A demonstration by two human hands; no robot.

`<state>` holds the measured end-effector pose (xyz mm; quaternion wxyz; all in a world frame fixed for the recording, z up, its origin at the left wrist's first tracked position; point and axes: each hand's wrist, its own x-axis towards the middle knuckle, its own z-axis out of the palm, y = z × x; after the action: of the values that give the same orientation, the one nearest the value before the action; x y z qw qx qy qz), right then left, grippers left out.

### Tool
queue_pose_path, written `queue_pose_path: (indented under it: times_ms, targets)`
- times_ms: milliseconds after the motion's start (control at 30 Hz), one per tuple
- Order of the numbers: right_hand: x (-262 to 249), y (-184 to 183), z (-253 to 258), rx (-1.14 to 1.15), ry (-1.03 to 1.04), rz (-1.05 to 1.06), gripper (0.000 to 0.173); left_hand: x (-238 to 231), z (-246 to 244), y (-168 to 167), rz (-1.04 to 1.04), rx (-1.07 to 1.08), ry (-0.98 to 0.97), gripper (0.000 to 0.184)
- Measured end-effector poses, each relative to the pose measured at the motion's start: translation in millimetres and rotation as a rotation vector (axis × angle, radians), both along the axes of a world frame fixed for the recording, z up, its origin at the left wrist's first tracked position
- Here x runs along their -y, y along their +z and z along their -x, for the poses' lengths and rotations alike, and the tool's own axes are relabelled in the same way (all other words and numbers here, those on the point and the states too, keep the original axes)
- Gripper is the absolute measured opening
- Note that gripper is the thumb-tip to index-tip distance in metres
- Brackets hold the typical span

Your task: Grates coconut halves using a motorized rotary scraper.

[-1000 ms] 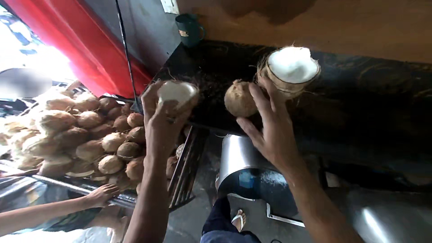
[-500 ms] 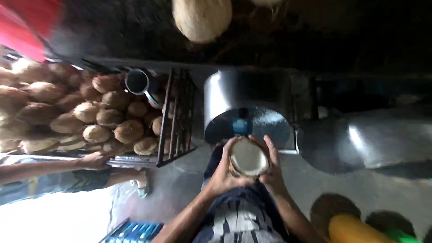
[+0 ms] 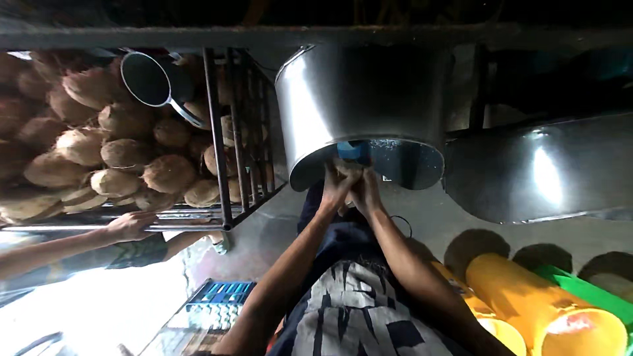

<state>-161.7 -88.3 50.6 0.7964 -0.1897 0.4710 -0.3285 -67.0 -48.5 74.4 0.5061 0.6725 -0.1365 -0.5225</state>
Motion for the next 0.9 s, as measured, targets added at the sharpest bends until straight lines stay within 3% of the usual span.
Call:
queue_pose_path:
  times_ms: [33, 100, 200, 333, 400, 500, 567, 667, 800, 900]
  targets:
    - [7, -3, -6, 0.001, -0.01, -0.041, 0.053, 7, 0, -8, -0.014, 0.031, -0.002, 0.091]
    - [19, -1, -13, -0.049, 0.044, -0.059, 0.04, 22, -2, -12, -0.077, 0.116, -0.026, 0.091]
    - [40, 22, -23, -0.023, 0.078, -0.039, 0.048, 56, -8, -9, -0.094, 0.337, -0.08, 0.078]
    - [69, 30, -37, 0.247, -0.184, -0.203, 0.041, 91, -3, 16, -0.116, 0.598, -0.148, 0.051]
    - [70, 27, -30, 0.323, -0.209, -0.218, 0.046, 96, 8, 16, -0.119, 0.759, -0.196, 0.054]
    - [70, 22, -31, 0.402, -0.166, -0.2, 0.056, 98, 6, 10, -0.145, 0.832, -0.25, 0.057]
    - [69, 21, -32, 0.414, -0.166, -0.199, 0.06, 97, 1, 10, -0.172, 0.761, -0.274, 0.061]
    - [68, 21, -37, 0.248, -0.182, -0.102, 0.049, 93, -7, 5, -0.163, 0.524, -0.229, 0.071]
    - [66, 29, -47, -0.193, -0.169, -0.044, 0.041, 88, -15, -5, 0.063, 0.165, -0.05, 0.037]
    - [63, 20, -42, -0.101, -0.202, -0.097, 0.061, 84, -19, -22, 0.149, 0.03, -0.009, 0.04]
